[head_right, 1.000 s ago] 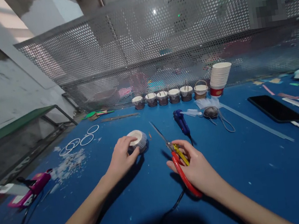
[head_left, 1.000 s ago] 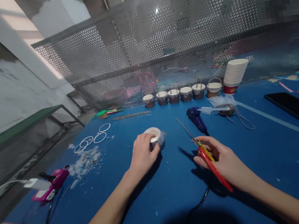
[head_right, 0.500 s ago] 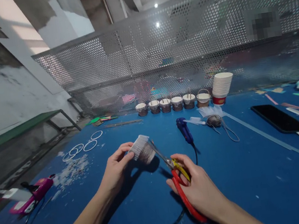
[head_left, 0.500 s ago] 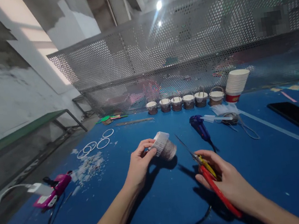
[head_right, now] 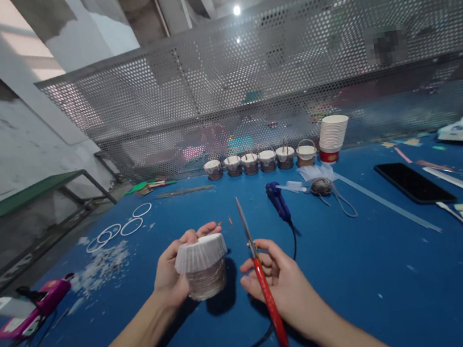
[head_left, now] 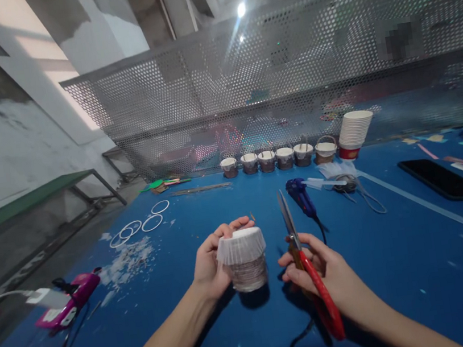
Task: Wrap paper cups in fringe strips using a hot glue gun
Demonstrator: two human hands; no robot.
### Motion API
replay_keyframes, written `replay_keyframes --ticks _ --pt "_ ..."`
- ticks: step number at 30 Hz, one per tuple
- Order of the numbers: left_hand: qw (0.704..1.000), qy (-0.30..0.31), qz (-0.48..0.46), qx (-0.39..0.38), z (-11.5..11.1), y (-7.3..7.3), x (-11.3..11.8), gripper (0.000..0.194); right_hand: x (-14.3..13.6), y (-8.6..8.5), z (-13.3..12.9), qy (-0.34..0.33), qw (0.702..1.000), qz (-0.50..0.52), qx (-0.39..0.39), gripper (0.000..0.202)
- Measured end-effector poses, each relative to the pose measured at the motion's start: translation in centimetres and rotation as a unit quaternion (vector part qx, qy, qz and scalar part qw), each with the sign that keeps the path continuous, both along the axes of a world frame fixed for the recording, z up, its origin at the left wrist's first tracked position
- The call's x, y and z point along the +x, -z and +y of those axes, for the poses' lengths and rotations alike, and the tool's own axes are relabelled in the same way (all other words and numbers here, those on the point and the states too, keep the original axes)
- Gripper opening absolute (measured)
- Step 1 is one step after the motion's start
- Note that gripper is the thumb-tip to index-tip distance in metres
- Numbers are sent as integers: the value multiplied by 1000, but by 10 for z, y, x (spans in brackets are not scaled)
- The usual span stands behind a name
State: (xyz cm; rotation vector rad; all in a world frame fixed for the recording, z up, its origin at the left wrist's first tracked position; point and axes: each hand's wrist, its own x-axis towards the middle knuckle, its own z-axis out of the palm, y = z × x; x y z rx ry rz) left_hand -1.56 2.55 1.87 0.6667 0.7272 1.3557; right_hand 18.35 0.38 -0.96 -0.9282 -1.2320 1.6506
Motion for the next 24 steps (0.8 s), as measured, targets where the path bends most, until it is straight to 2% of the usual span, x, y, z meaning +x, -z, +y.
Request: replay_keyframes --ticks 5,9,11,15,18,21,24 --pt "997 34 -66 -5 -1 11 12 19 -14 -1 -6 9 998 38 -49 69" --pt "997 60 -46 -12 -3 14 21 15 -20 -4 -10 9 995 66 -68 67" --pt "999 28 -2 -23 -2 14 22 12 -20 -4 -10 30 996 60 -55 65" --pt "997 -62 41 -13 -3 12 21 19 -14 2 -3 134 990 -8 35 61" --pt "995 -70 59 30 -11 12 25 21 -9 5 4 183 976 -75 87 61" --pt "989 -56 132 38 -22 15 35 35 -7 4 6 187 967 -131 109 60" --pt "986 -34 160 33 -27 19 43 60 -8 3 2 133 976 -128 112 59"
